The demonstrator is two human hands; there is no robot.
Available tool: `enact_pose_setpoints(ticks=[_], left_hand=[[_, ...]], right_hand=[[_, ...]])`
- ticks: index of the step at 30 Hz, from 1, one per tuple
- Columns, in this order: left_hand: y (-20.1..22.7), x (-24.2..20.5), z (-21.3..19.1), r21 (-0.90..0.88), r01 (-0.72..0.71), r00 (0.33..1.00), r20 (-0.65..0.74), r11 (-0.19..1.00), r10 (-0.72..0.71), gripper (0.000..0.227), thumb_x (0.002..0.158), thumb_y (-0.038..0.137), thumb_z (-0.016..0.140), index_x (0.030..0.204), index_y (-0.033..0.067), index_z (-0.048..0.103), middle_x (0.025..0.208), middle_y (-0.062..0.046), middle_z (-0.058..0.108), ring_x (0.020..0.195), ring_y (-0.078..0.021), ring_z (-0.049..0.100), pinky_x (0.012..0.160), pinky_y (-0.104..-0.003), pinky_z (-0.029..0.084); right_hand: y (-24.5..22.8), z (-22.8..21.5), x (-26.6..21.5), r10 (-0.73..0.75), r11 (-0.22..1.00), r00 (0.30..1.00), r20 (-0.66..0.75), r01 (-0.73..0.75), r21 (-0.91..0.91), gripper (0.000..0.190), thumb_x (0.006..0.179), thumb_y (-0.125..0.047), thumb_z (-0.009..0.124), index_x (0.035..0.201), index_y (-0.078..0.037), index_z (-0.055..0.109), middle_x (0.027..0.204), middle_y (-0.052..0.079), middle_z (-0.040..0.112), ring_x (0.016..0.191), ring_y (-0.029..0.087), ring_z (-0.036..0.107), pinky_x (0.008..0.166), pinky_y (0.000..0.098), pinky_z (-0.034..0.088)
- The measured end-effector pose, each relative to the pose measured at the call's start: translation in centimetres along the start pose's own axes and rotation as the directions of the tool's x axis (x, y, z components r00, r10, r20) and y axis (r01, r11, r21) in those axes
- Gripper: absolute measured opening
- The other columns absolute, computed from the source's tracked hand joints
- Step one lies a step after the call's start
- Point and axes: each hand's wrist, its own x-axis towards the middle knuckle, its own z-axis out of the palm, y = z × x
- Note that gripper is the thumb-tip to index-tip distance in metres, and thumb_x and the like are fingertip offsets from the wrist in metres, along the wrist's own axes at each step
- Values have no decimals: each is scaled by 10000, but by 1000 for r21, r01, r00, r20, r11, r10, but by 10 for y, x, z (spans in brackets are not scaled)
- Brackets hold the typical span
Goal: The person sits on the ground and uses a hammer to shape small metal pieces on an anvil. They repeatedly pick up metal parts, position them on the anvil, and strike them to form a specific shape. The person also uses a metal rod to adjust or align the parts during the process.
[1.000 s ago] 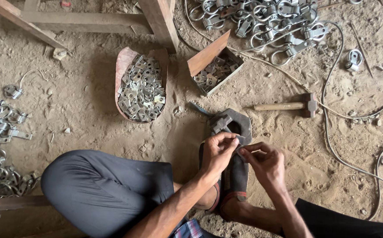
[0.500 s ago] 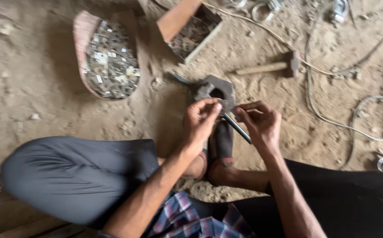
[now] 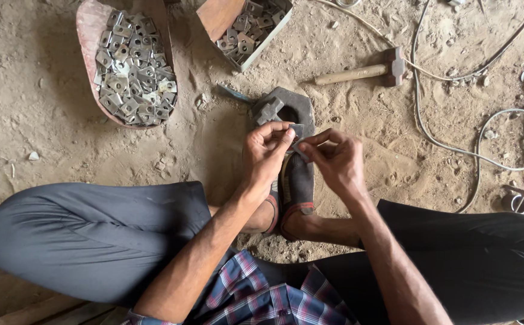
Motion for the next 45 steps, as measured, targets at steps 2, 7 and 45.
enact_pose_setpoints(ticks=[2,7,45], left_hand=[[0,2,2,-28,18,1000,3,999,-18,109,956,64,744,1046,2,737,870,-8,733,747,-29,633,685,-198,534],[1,-1,1,-47,30,1000,-4,998,-30,119,960,66,731,1055,-5,734,882,-10,748,753,-35,644,693,-197,534],[-2,-5,6,296,-130,989,111,946,101,355,892,152,780,1191,60,612,934,-31,750,845,-96,714,744,-276,582]], right_hand=[[0,-2,0,-1,1000,1000,-15,0,-19,122,924,-34,763,995,43,702,933,172,798,812,184,802,695,285,686],[-3,-2,-2,-78,997,995,55,78,9,97,942,-49,729,1013,14,709,982,164,798,850,173,817,731,296,645],[20,-14,13,-91,898,993,-69,52,-438,297,946,-355,725,906,-62,751,520,-25,490,426,67,336,405,292,233]])
